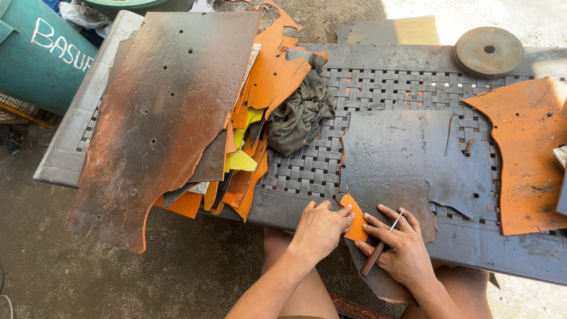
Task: The person uses a knife to cut an orange leather piece on a perforated work table. They hold the leather with one hand and guide the knife with the other, trimming the edges of the piece.
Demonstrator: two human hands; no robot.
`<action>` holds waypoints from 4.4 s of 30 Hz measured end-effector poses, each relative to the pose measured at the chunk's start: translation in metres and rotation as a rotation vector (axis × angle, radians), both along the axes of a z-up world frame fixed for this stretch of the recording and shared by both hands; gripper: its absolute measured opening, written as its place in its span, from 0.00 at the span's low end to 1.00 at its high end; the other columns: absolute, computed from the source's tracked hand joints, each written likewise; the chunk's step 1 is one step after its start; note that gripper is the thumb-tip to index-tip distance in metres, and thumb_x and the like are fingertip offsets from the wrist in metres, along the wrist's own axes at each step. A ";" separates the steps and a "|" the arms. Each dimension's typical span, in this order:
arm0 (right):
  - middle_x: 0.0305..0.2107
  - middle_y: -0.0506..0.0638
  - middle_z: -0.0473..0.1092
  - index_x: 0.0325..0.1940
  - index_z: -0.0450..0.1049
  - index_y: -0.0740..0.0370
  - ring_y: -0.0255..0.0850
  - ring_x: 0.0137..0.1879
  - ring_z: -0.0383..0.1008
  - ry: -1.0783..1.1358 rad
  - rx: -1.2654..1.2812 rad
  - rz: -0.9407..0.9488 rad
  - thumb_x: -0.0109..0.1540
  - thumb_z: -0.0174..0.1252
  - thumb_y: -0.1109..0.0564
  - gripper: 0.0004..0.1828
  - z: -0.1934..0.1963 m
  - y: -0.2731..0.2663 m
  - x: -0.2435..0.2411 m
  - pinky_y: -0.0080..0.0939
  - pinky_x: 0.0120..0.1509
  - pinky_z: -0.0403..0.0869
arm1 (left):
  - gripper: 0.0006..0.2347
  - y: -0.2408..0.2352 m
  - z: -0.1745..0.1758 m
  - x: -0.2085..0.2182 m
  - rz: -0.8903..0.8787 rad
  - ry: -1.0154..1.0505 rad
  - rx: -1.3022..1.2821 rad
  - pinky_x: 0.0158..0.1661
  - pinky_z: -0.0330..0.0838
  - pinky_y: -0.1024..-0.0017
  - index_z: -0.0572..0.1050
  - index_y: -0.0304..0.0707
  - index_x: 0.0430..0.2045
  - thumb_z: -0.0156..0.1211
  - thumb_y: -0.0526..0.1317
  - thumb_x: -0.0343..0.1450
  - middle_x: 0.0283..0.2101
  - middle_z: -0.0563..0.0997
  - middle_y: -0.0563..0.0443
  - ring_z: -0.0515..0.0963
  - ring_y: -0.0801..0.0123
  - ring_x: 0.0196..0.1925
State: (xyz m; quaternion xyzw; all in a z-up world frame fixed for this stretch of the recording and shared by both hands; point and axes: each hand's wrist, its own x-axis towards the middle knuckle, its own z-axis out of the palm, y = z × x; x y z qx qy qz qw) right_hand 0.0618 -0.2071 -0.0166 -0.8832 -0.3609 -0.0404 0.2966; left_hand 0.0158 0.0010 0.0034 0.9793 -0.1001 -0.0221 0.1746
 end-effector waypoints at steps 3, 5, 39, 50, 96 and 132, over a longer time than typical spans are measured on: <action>0.45 0.44 0.80 0.38 0.84 0.58 0.47 0.66 0.68 0.006 0.000 -0.004 0.47 0.72 0.41 0.23 0.001 0.000 0.000 0.56 0.76 0.55 | 0.12 -0.001 0.002 0.000 0.006 0.016 0.011 0.45 0.68 0.59 0.83 0.46 0.45 0.58 0.36 0.69 0.59 0.80 0.57 0.78 0.59 0.44; 0.45 0.44 0.80 0.38 0.84 0.58 0.46 0.66 0.68 0.010 -0.002 -0.009 0.47 0.72 0.41 0.23 0.001 0.000 -0.001 0.56 0.76 0.55 | 0.12 -0.002 0.005 0.000 0.006 0.029 0.022 0.45 0.68 0.59 0.83 0.46 0.45 0.58 0.36 0.70 0.60 0.79 0.57 0.78 0.59 0.45; 0.29 0.54 0.80 0.36 0.78 0.72 0.37 0.35 0.74 0.854 0.321 -0.084 0.67 0.48 0.54 0.19 -0.028 0.029 0.084 0.40 0.45 0.76 | 0.13 -0.041 0.006 0.006 0.102 0.356 0.144 0.30 0.77 0.58 0.81 0.30 0.45 0.52 0.34 0.70 0.70 0.66 0.43 0.86 0.57 0.29; 0.30 0.56 0.80 0.33 0.75 0.69 0.43 0.35 0.80 0.691 0.132 -0.064 0.66 0.51 0.53 0.16 0.011 0.026 0.064 0.42 0.43 0.77 | 0.09 -0.042 0.011 0.007 0.091 0.400 0.149 0.32 0.79 0.59 0.84 0.34 0.33 0.56 0.35 0.69 0.69 0.67 0.41 0.86 0.57 0.33; 0.30 0.54 0.77 0.38 0.80 0.62 0.43 0.35 0.77 0.351 0.064 -0.456 0.67 0.56 0.53 0.12 0.064 -0.032 -0.021 0.45 0.43 0.74 | 0.05 -0.066 0.016 0.043 -0.062 0.283 0.304 0.31 0.81 0.64 0.85 0.43 0.29 0.64 0.33 0.65 0.34 0.87 0.49 0.87 0.60 0.39; 0.30 0.49 0.77 0.38 0.77 0.50 0.47 0.43 0.78 0.225 -0.909 0.615 0.63 0.53 0.45 0.12 0.079 0.131 0.091 0.52 0.55 0.68 | 0.05 -0.131 0.015 0.066 0.070 0.631 0.398 0.22 0.72 0.64 0.86 0.37 0.30 0.66 0.36 0.66 0.31 0.86 0.45 0.84 0.60 0.27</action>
